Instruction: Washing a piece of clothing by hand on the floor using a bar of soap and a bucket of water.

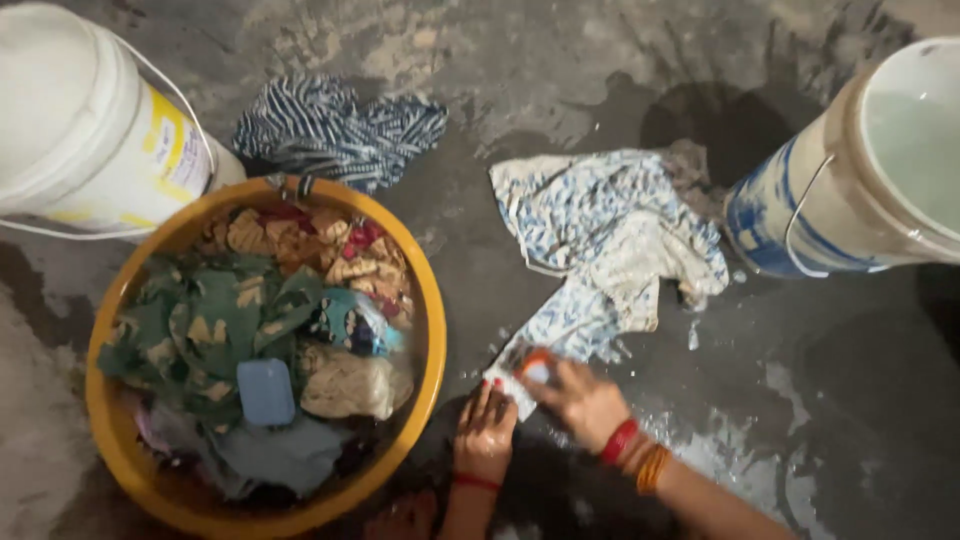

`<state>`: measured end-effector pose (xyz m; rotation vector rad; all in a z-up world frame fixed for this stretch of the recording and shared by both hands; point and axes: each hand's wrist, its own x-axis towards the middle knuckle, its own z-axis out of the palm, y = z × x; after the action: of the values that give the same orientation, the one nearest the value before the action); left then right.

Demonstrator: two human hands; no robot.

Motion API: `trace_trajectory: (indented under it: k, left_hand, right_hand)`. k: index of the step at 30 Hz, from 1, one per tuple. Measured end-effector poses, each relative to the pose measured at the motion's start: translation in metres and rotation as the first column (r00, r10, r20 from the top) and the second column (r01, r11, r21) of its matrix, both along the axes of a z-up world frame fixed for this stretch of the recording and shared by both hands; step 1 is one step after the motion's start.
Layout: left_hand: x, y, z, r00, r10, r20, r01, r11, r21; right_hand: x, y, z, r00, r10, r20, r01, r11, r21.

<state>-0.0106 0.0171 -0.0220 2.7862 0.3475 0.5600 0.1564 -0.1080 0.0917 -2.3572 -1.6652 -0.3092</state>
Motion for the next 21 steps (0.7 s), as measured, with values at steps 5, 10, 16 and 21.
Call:
trace_trajectory:
  k: [5,10,16,21]
  left_hand:
    - [0.007,-0.002,0.018,0.999,0.015,0.038,-0.013,0.998,-0.055]
    - [0.008,-0.008,0.009,1.0,0.028,-0.002,-0.028,0.998,-0.048]
    - [0.025,-0.006,-0.001,0.996,0.048,-0.072,-0.049,0.999,-0.006]
    - [0.042,-0.003,-0.022,0.983,0.131,-0.128,-0.098,0.967,0.235]
  right_hand:
    - [0.083,-0.014,-0.014,0.983,-0.166,0.08,0.178,0.968,-0.178]
    - [0.078,-0.009,-0.019,0.925,-0.341,0.166,0.361,0.926,-0.107]
    - [0.017,-0.009,-0.016,0.995,-0.1,0.007,0.1,0.991,-0.091]
    - [0.096,-0.011,-0.01,0.942,-0.324,0.083,0.334,0.918,-0.212]
